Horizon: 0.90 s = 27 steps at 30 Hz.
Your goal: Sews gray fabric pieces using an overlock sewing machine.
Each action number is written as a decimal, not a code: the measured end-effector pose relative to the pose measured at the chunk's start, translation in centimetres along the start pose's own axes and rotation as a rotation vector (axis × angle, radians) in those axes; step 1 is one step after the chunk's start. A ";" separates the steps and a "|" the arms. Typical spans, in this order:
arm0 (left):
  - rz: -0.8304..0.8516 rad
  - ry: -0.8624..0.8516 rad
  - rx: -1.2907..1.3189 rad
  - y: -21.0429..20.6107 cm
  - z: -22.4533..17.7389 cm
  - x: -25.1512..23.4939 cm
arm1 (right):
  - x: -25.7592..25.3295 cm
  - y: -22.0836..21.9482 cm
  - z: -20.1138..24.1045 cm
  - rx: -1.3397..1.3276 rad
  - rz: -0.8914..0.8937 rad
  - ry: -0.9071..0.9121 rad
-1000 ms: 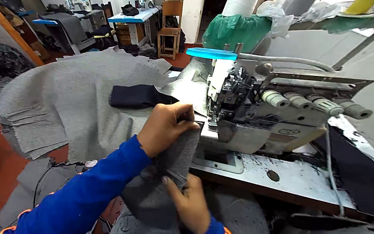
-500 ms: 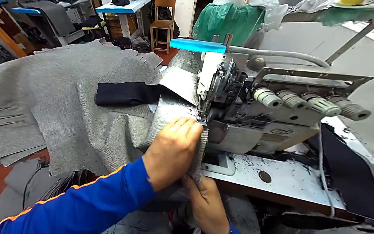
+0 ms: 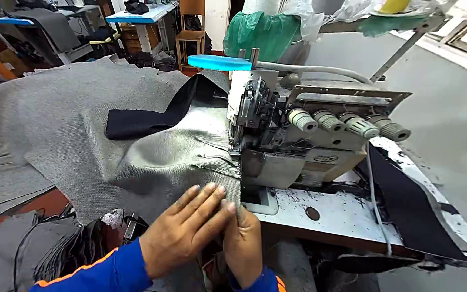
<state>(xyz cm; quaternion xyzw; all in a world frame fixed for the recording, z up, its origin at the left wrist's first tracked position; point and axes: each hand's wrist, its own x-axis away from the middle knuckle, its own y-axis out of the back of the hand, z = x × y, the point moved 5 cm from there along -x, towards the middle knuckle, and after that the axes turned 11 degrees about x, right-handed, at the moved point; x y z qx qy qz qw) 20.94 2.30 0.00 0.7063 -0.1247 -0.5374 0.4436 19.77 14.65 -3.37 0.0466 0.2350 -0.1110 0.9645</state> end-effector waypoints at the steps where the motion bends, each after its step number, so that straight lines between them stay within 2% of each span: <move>1: 0.007 -0.036 0.025 0.2 0.7 -0.4 | -0.1 0.0 0.0 0.110 -0.021 0.046; 3: 0.041 -0.113 0.075 0.7 2.0 -1.4 | -0.8 0.1 0.1 0.266 -0.049 0.141; 6: 0.093 -0.186 0.121 1.2 3.1 -3.0 | -2.2 0.1 0.3 0.353 -0.068 0.194; 10: 0.117 -0.180 0.204 1.2 5.2 -4.8 | -3.7 0.1 0.1 0.401 -0.071 0.178; 15: 0.117 -0.146 0.302 0.6 6.9 -5.6 | -2.5 0.3 -0.9 0.402 -0.081 0.283; 17: 0.065 -0.061 0.236 0.4 6.6 -3.7 | -1.3 1.3 -2.2 0.482 -0.120 0.311; 19: -0.105 0.137 0.020 0.2 7.7 0.2 | -0.5 2.9 -3.2 0.608 -0.134 0.340; 21: -0.143 0.417 -0.169 -0.5 11.7 3.7 | -0.1 3.9 -4.1 0.728 -0.128 0.394; 22: -0.123 0.536 -0.152 -1.1 14.1 4.1 | 0.2 3.8 -4.3 0.820 -0.136 0.450; 24: -0.071 0.662 -0.121 -2.8 18.7 2.0 | 0.6 3.0 -4.6 1.006 -0.139 0.566; 27: 0.108 0.654 -0.078 -6.6 26.2 -3.7 | 1.1 2.6 -4.4 1.145 -0.070 0.577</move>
